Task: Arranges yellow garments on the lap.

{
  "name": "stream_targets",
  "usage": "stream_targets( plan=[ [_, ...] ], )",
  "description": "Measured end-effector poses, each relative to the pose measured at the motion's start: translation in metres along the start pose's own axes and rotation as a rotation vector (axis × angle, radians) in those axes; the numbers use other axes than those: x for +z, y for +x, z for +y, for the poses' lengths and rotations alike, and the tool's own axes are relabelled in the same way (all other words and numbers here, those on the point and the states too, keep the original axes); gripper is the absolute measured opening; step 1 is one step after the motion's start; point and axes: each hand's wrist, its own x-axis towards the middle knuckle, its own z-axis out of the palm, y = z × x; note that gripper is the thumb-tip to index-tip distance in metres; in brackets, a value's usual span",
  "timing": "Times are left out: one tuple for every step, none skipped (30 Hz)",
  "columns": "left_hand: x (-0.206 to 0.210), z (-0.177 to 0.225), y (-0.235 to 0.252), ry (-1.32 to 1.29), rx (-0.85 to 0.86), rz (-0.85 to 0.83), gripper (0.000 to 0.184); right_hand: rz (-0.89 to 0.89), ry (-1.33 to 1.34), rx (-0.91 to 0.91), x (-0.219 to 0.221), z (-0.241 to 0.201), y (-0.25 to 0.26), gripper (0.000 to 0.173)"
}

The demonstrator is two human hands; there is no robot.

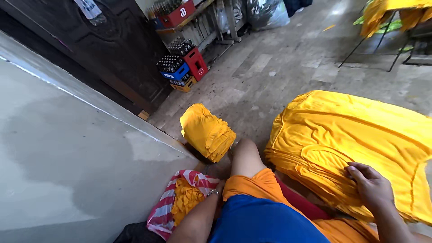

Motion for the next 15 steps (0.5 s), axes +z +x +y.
stream_targets(
  plan=[
    [-0.005, -0.007, 0.009, 0.102, 0.104, -0.020, 0.044, 0.002, 0.014, -0.002, -0.001, 0.000, 0.000, 0.028],
    [-0.009, -0.010, 0.015, 0.191, 0.169, -0.019, 0.046, 0.002, 0.025, -0.008, -0.001, 0.000, 0.000, 0.029],
    [-0.011, 0.007, 0.010, 0.226, 0.048, -0.020, 0.046, -0.005, 0.030, -0.013, -0.002, 0.000, 0.001, 0.030],
    [-0.010, 0.020, 0.011, 0.249, -0.089, -0.022, 0.045, -0.010, 0.039, -0.015, -0.003, 0.001, 0.000, 0.030],
    [-0.007, 0.022, 0.018, 0.276, -0.152, -0.015, 0.044, -0.010, 0.046, -0.013, -0.003, 0.001, 0.000, 0.030],
    [-0.004, 0.019, 0.026, 0.295, -0.162, -0.010, 0.043, -0.012, 0.053, -0.007, -0.004, 0.001, 0.000, 0.029],
    [-0.003, 0.016, 0.027, 0.294, -0.149, -0.018, 0.043, -0.013, 0.057, 0.000, -0.004, 0.001, 0.000, 0.028],
    [-0.002, 0.008, 0.030, 0.278, -0.116, -0.017, 0.043, -0.015, 0.057, 0.007, -0.005, 0.000, 0.000, 0.027],
    [-0.002, -0.003, 0.028, 0.262, -0.032, -0.018, 0.044, -0.015, 0.059, 0.011, -0.005, 0.000, 0.000, 0.026],
    [-0.005, -0.015, 0.019, 0.264, 0.138, -0.024, 0.044, -0.013, 0.067, 0.013, -0.005, 0.000, 0.000, 0.025],
    [-0.013, -0.017, -0.003, 0.307, 0.345, -0.034, 0.045, -0.013, 0.079, 0.015, -0.005, 0.001, 0.000, 0.024],
    [-0.020, 0.005, -0.045, 0.406, 0.422, -0.026, 0.044, -0.012, 0.090, 0.014, -0.005, 0.002, 0.000, 0.024],
    [-0.015, 0.077, -0.104, 0.428, -0.060, -0.059, 0.042, -0.010, 0.097, 0.013, -0.006, 0.004, 0.000, 0.024],
    [-0.014, 0.111, -0.127, 0.420, -0.229, -0.059, 0.043, -0.010, 0.105, 0.015, -0.006, 0.004, 0.000, 0.024],
    [-0.012, 0.112, -0.127, 0.496, -0.211, -0.058, 0.044, -0.010, 0.112, 0.020, -0.006, 0.003, 0.000, 0.023]
  ],
)
